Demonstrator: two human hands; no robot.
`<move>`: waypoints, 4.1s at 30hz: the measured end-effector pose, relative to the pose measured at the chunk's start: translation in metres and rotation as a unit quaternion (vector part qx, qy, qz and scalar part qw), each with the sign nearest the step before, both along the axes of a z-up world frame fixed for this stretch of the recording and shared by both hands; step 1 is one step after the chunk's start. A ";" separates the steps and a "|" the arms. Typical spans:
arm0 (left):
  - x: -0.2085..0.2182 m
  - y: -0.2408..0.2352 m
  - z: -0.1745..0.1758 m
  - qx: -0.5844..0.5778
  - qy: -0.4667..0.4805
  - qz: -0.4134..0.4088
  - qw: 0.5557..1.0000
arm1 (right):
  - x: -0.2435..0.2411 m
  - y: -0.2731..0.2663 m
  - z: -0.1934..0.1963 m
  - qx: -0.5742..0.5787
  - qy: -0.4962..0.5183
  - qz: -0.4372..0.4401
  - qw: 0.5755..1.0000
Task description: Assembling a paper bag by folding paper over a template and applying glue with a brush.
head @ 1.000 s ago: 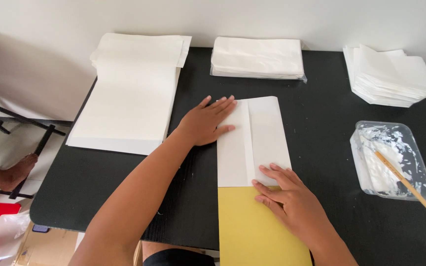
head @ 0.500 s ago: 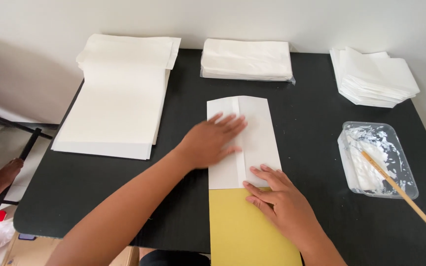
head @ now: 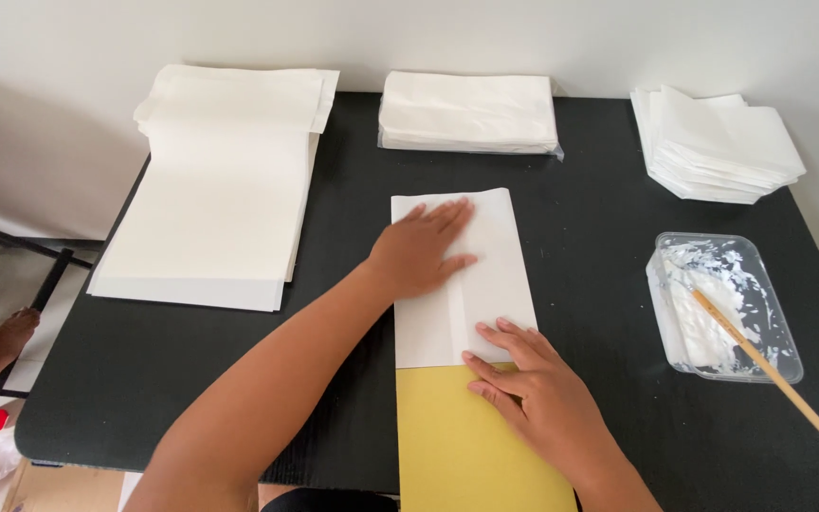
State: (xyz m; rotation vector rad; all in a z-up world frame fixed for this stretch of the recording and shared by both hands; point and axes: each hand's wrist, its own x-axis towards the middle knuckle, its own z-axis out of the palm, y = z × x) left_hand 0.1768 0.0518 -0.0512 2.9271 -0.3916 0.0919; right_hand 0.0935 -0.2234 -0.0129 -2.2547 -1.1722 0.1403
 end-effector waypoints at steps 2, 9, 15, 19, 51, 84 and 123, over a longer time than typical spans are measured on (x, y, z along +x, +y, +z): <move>0.012 0.002 0.009 0.007 0.007 0.003 1.000 | 0.000 0.001 0.002 -0.009 0.009 -0.003 1.000; 0.039 0.004 0.002 0.114 -0.073 0.060 0.989 | -0.002 0.002 0.003 -0.023 0.018 -0.028 0.999; -0.029 -0.036 0.012 0.030 -0.081 0.002 0.996 | -0.005 0.003 -0.004 0.035 -0.030 -0.030 0.999; -0.076 -0.052 0.014 0.007 -0.044 -0.046 0.998 | -0.003 0.005 -0.004 0.014 -0.045 -0.029 0.998; -0.122 -0.103 -0.012 0.045 -0.028 0.124 0.991 | -0.009 0.005 0.002 -0.034 0.041 -0.084 0.995; -0.151 -0.112 0.007 -0.099 -0.044 0.037 0.993 | 0.007 0.069 0.034 -0.093 -0.040 0.160 0.982; -0.146 -0.119 -0.028 -0.110 -0.123 0.037 0.986 | 0.112 0.178 0.050 -0.290 0.036 0.019 0.956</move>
